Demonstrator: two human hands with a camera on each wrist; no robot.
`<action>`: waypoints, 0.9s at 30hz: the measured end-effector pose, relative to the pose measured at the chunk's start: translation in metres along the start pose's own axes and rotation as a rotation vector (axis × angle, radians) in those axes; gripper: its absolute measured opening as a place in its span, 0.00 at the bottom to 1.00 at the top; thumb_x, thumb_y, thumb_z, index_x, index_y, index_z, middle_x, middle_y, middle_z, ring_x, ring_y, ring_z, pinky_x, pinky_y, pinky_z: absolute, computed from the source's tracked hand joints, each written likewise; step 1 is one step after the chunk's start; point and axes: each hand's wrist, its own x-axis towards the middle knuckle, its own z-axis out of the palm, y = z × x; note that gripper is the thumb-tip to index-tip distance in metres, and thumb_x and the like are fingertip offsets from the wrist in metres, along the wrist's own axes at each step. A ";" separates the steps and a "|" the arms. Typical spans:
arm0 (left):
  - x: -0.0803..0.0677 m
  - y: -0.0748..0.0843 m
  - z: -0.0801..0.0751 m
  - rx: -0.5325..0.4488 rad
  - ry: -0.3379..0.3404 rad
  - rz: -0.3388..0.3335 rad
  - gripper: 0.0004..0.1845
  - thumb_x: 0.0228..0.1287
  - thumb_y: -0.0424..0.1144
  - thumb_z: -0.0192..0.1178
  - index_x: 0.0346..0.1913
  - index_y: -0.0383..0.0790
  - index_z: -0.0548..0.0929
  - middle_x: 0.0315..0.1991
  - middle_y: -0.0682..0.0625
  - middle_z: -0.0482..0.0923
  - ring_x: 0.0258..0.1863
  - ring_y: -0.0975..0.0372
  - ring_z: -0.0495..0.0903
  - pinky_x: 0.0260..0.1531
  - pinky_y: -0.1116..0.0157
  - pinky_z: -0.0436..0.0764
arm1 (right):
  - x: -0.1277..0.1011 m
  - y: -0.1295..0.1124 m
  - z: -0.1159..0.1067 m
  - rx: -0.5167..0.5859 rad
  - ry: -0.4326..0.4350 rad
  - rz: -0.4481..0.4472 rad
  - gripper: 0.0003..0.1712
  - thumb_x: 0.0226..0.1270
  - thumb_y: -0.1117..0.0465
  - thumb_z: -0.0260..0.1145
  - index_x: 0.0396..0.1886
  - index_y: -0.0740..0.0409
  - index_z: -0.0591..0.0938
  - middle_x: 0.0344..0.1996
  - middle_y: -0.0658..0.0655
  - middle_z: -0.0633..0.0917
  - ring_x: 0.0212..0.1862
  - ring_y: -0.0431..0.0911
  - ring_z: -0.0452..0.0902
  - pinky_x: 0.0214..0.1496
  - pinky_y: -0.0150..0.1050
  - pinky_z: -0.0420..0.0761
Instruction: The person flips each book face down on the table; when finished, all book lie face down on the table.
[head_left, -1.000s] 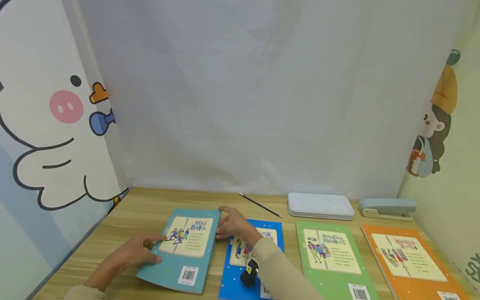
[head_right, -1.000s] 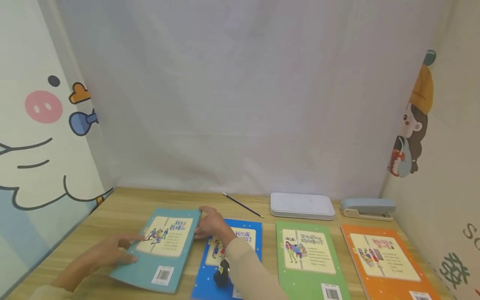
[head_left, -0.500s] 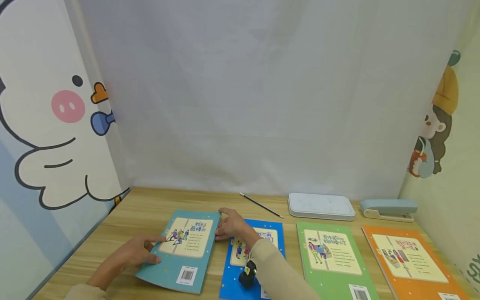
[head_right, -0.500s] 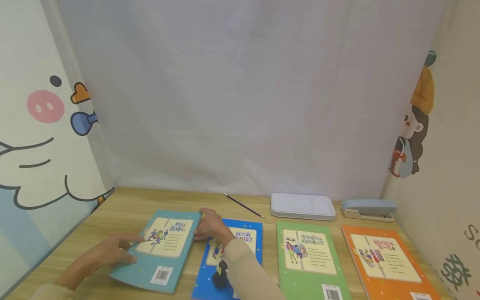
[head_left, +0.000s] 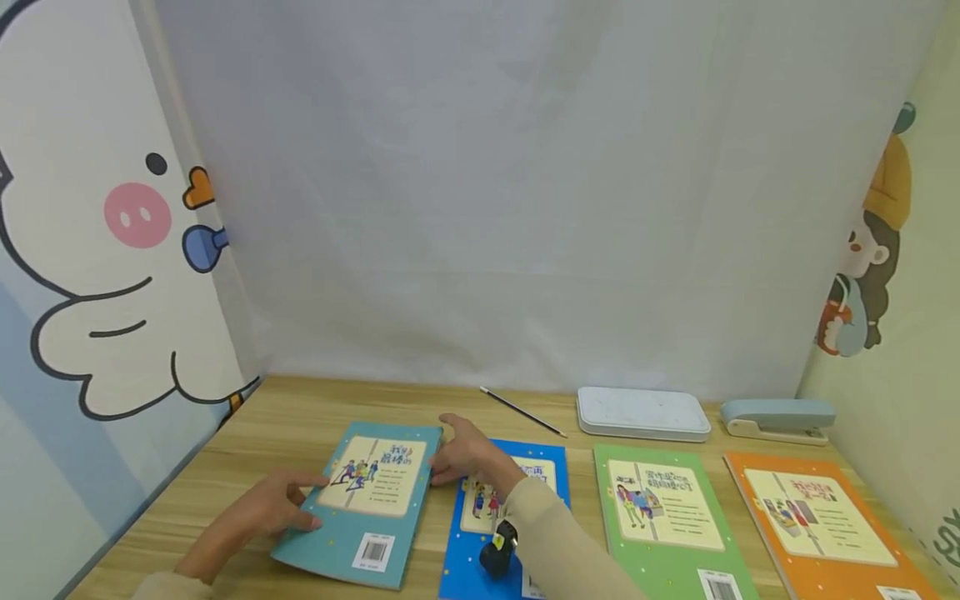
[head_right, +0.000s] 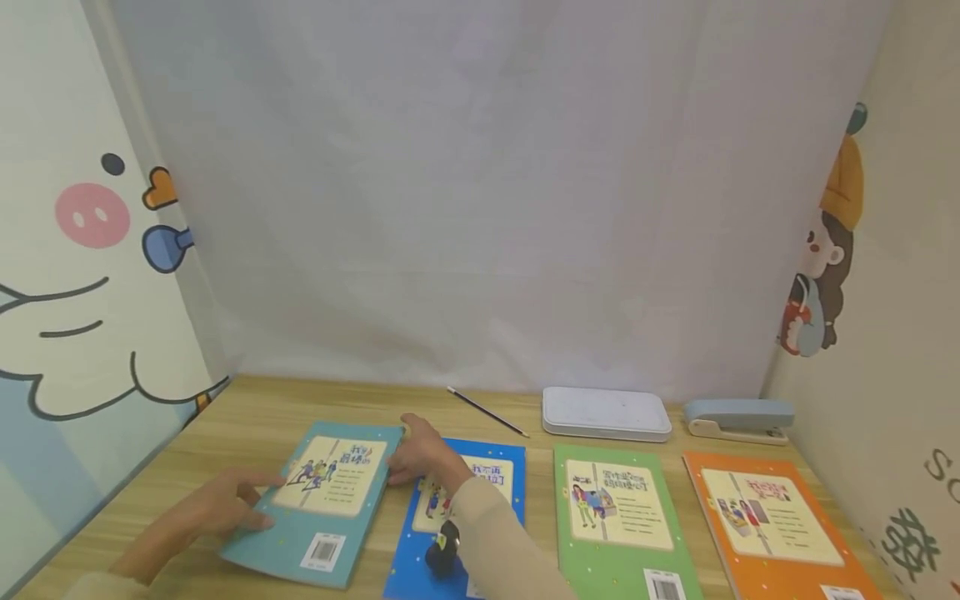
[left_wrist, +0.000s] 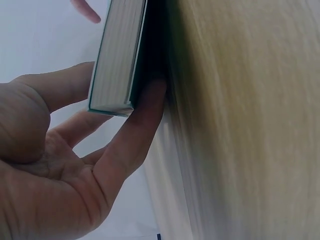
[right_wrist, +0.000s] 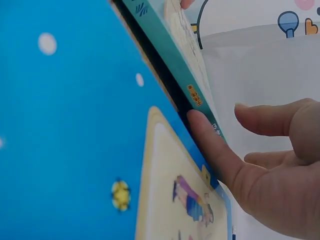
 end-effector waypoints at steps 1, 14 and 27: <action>0.000 0.000 0.000 0.008 0.001 0.004 0.34 0.51 0.29 0.74 0.64 0.29 0.76 0.38 0.42 0.79 0.36 0.56 0.77 0.32 0.62 0.80 | 0.000 0.000 -0.001 0.005 -0.007 -0.002 0.47 0.64 0.79 0.62 0.80 0.60 0.53 0.40 0.71 0.84 0.42 0.62 0.87 0.41 0.48 0.89; -0.003 0.004 -0.001 0.111 0.016 0.024 0.27 0.54 0.32 0.73 0.59 0.29 0.80 0.39 0.40 0.83 0.35 0.56 0.82 0.32 0.57 0.86 | -0.010 -0.008 -0.023 0.032 -0.073 -0.021 0.40 0.73 0.70 0.59 0.78 0.66 0.52 0.51 0.73 0.83 0.52 0.63 0.85 0.51 0.49 0.87; 0.010 0.019 -0.003 0.411 0.232 0.221 0.27 0.76 0.45 0.51 0.66 0.27 0.72 0.67 0.21 0.64 0.65 0.28 0.65 0.59 0.30 0.69 | -0.041 -0.012 -0.067 -0.226 0.123 -0.157 0.33 0.77 0.58 0.59 0.76 0.59 0.62 0.62 0.73 0.77 0.60 0.65 0.78 0.55 0.53 0.85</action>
